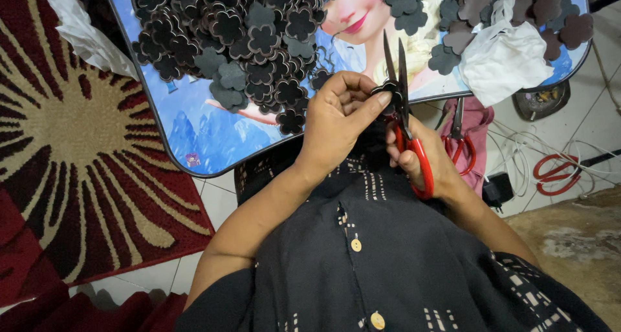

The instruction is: The person sits on the floor and trims the edges of black flower-shaped fabric pieces with red-handled scissors, one piece at a time, placing trimmed pieces onto a pile on the mat.

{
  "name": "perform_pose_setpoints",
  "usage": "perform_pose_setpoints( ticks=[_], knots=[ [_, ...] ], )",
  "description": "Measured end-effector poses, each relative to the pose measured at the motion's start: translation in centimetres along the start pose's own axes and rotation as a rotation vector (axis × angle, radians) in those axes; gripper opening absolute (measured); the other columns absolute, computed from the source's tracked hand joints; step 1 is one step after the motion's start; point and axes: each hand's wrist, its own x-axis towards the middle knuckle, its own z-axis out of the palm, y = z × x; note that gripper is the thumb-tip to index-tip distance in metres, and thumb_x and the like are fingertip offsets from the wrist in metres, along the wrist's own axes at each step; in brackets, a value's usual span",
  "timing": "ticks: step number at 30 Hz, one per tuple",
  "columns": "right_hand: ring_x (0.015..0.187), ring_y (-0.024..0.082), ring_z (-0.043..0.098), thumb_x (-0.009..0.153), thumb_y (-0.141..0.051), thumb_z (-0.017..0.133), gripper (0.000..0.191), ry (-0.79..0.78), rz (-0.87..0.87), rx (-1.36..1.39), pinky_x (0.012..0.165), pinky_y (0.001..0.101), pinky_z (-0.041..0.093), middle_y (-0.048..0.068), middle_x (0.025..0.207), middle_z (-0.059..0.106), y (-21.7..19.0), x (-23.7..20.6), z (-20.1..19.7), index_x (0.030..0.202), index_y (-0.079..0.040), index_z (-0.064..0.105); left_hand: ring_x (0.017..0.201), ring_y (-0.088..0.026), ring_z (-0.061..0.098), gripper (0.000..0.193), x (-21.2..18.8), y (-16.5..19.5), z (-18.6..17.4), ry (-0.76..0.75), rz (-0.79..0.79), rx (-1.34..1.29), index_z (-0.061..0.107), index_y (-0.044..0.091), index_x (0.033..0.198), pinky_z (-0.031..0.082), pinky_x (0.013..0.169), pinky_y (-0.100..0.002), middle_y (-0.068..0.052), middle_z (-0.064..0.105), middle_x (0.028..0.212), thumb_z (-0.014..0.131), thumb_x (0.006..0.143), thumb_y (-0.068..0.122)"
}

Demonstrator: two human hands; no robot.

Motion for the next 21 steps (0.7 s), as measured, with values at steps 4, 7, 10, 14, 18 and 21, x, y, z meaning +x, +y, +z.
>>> perform_pose_setpoints(
  ticks=[4,7,10,14,18,21],
  knots=[
    [0.067,0.007,0.051,0.079,-0.091,0.053,0.088,-0.002,0.005,-0.007,0.062,0.0225,0.048,-0.002,0.078,0.052,-0.03,-0.08,-0.06,0.106,-0.007,0.052,0.088,-0.006,0.066,0.018,0.14,0.15,-0.03,0.003,-0.001,-0.003,0.062,0.001,0.107,0.056,0.079,-0.02,-0.003,0.07,0.096,0.076,0.095,0.003],
    [0.066,0.007,0.051,0.079,-0.091,0.053,0.087,0.002,0.016,0.001,0.062,0.0225,0.048,-0.002,0.077,0.052,-0.17,-0.16,-0.04,0.105,-0.007,0.052,0.088,-0.006,0.066,0.017,0.07,0.34,-0.15,0.005,-0.003,0.01,0.063,0.0,0.107,0.056,0.079,-0.02,-0.003,0.07,0.096,0.076,0.095,0.003],
    [0.065,0.007,0.051,0.078,-0.091,0.054,0.087,0.0,0.027,0.003,0.06,0.0225,0.048,-0.002,0.077,0.052,-0.39,-0.18,-0.05,0.105,-0.008,0.052,0.088,-0.006,0.067,0.017,0.08,0.51,-0.19,0.007,0.003,0.024,0.063,0.0,0.108,0.056,0.08,-0.02,-0.003,0.07,0.097,0.075,0.096,0.003],
    [0.066,0.007,0.05,0.078,-0.09,0.055,0.086,-0.008,0.046,0.004,0.06,0.0224,0.047,-0.002,0.078,0.051,-0.78,-0.33,-0.19,0.104,-0.009,0.052,0.088,-0.005,0.066,0.019,0.02,0.71,-0.29,0.012,0.027,0.03,0.063,0.0,0.11,0.056,0.08,-0.02,-0.002,0.07,0.098,0.075,0.096,0.003],
    [0.066,0.006,0.052,0.078,-0.089,0.057,0.084,-0.014,0.057,0.006,0.059,0.0223,0.047,-0.003,0.079,0.052,-0.91,-0.28,-0.25,0.102,-0.009,0.053,0.088,-0.005,0.065,0.019,0.04,0.81,-0.37,0.01,0.036,0.01,0.063,0.0,0.111,0.055,0.079,-0.02,-0.002,0.07,0.099,0.075,0.096,0.003],
    [0.066,0.006,0.052,0.077,-0.089,0.057,0.083,-0.018,0.065,-0.002,0.059,0.0222,0.046,-0.003,0.079,0.052,-0.9,-0.36,-0.39,0.1,-0.009,0.053,0.088,-0.005,0.066,0.018,0.09,0.86,-0.4,0.013,0.045,0.03,0.063,0.0,0.111,0.055,0.079,-0.02,-0.002,0.071,0.099,0.075,0.097,0.003]
  ],
)
